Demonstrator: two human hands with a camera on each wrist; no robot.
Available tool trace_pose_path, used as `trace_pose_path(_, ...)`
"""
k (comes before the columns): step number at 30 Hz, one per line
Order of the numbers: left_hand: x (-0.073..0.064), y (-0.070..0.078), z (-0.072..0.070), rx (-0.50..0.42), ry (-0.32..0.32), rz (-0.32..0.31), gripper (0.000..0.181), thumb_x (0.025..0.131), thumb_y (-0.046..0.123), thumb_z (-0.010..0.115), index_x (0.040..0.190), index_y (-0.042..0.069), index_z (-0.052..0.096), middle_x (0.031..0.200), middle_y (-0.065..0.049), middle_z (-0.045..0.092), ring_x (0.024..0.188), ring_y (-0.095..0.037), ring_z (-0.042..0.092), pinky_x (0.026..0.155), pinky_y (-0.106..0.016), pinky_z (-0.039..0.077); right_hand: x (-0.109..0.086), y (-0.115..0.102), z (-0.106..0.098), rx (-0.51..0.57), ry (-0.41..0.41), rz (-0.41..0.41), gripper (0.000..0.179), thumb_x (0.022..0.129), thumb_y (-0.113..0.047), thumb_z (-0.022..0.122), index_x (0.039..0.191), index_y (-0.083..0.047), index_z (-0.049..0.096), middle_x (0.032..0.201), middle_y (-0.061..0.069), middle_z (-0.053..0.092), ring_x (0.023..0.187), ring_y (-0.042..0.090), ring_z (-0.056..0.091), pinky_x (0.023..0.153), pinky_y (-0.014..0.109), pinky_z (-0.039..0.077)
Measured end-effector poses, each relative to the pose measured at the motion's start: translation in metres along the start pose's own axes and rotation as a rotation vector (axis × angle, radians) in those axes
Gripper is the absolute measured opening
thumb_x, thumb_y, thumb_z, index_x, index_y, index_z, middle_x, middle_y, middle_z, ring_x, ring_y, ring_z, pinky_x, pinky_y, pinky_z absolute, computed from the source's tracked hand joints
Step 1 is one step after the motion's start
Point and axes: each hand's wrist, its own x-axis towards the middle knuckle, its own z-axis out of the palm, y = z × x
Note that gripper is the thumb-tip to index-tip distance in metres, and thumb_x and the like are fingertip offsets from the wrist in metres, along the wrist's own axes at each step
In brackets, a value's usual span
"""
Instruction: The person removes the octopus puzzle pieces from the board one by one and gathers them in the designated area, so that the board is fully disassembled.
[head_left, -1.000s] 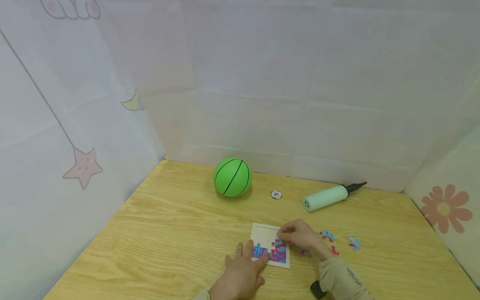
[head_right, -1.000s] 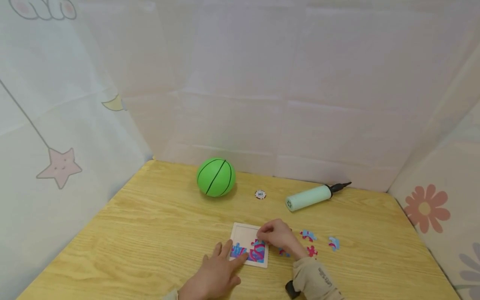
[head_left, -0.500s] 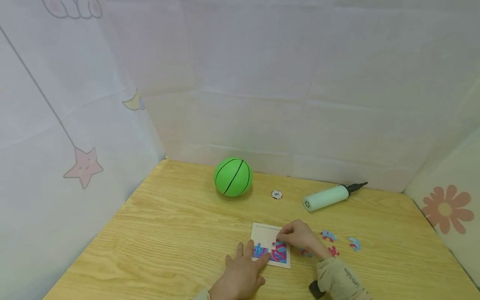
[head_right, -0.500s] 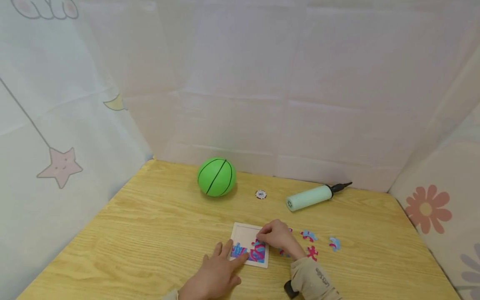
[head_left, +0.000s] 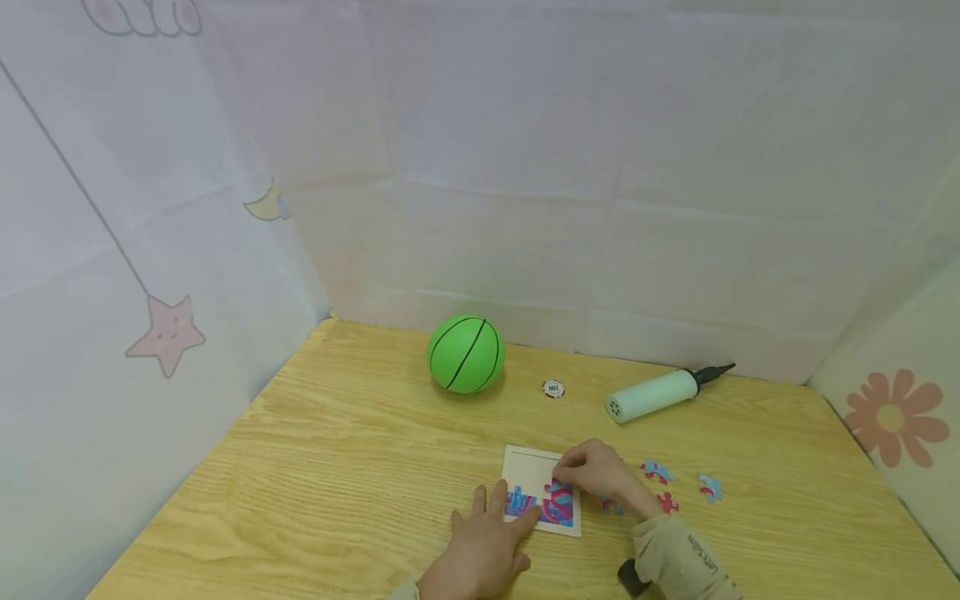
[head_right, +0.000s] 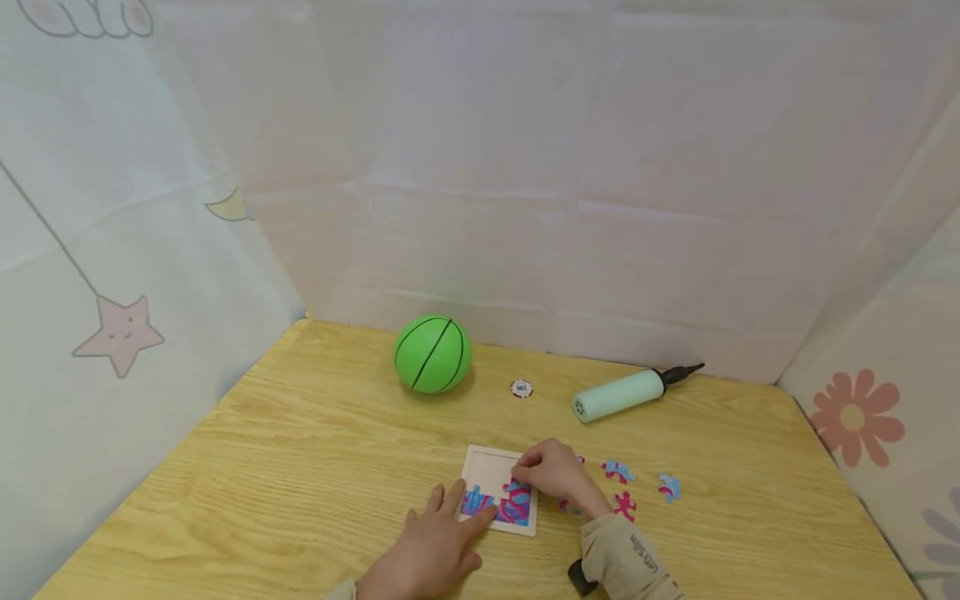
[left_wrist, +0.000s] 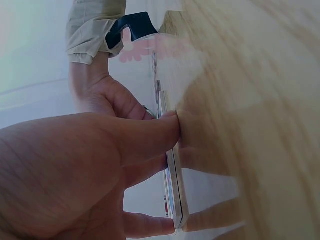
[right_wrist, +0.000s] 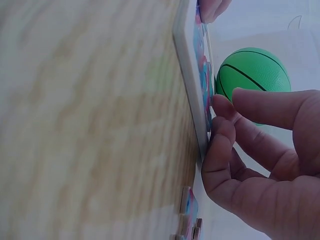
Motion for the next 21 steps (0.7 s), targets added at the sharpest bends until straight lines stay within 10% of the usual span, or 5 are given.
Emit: trace_pose_path(21,0.0008,0.0005,0.0007,0.012,0.010,-0.004,0.056,0.085,0.043,0.068,0.138,0.039,0.050,0.148,-0.017,0.035,0.131,-0.047,0.035,0.088,-0.070,0.039,0.0017,0.0039,0.0000,-0.010,-0.020,-0.041,0.009,0.081,-0.019,0.076,0.080,-0.012,0.071,0.079,-0.004,0.065,0.076,0.015,0.055,0.065,0.031,0.045)
